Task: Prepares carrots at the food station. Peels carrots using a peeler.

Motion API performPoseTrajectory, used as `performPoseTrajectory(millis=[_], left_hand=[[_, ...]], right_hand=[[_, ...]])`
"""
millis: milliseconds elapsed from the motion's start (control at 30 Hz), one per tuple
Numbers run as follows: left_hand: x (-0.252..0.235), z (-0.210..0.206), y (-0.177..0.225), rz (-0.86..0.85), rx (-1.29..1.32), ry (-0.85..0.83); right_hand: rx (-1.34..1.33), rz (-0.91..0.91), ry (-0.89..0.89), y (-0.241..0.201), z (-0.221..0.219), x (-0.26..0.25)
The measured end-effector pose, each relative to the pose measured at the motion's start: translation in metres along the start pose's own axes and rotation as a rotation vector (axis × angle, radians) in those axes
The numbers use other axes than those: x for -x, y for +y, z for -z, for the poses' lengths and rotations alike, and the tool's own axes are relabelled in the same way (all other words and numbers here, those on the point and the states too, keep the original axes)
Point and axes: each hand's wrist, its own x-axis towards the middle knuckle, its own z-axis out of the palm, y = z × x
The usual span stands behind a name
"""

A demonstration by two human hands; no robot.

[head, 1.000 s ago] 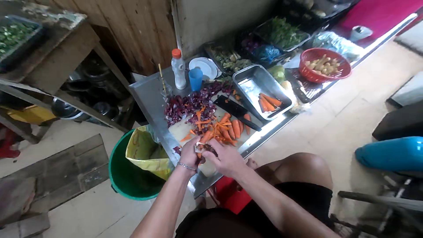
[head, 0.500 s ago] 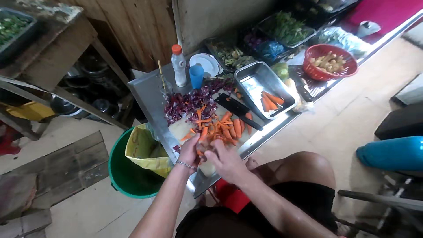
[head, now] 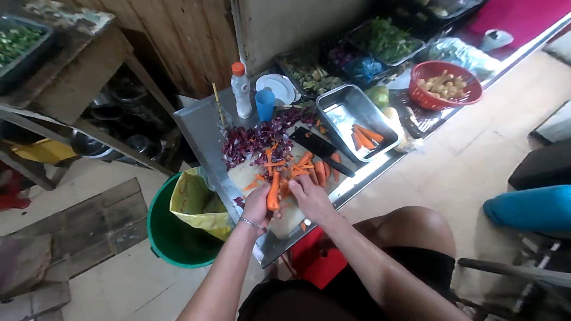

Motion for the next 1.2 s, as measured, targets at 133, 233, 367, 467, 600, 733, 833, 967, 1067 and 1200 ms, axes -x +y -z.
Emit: performPoseTrajectory(millis=[133,233,367,467,600,733,833,967,1067,1200], left_hand=[[-0.006,0.008,-0.008,-0.082,-0.047,0.023],[-0.005,0.006,-0.009,-0.076,-0.003,-0.002],[-0.002,-0.003,-0.003,-0.013,0.044,0.031],[-0.003,0.001,0.001,-0.007,0.042,0.000],[-0.002,0.003,0.006,0.002,0.031,-0.047],[0.002,0.006,0.000,0.049,0.022,-0.105],[0.003,0.005,-0.006,0.042,0.038,-0.118],[-0.003,0.006,-0.001,0.092,0.046,-0.034],[-0.009,0.002,0.003,0.071,0.026,-0.003],[-0.009,0.008,-0.003,-0.089,-0.076,-0.069]], right_hand=[[0.072,0.213,-0.075,-0.019,-0.004,0.043],[0.117,0.291,-0.128,-0.018,-0.001,0.045],[0.182,0.402,-0.073,-0.001,-0.004,0.022],[0.197,0.474,-0.023,0.001,-0.008,0.013],[0.195,0.444,-0.053,0.000,-0.002,0.003],[0.219,0.258,0.006,0.016,0.008,-0.022],[0.037,-0.050,-0.035,0.024,0.018,-0.038],[-0.429,-0.261,-0.150,0.008,0.014,-0.019],[-0.298,-0.003,-0.172,-0.007,0.012,0.013],[-0.014,0.334,-0.147,-0.017,0.008,0.043]])
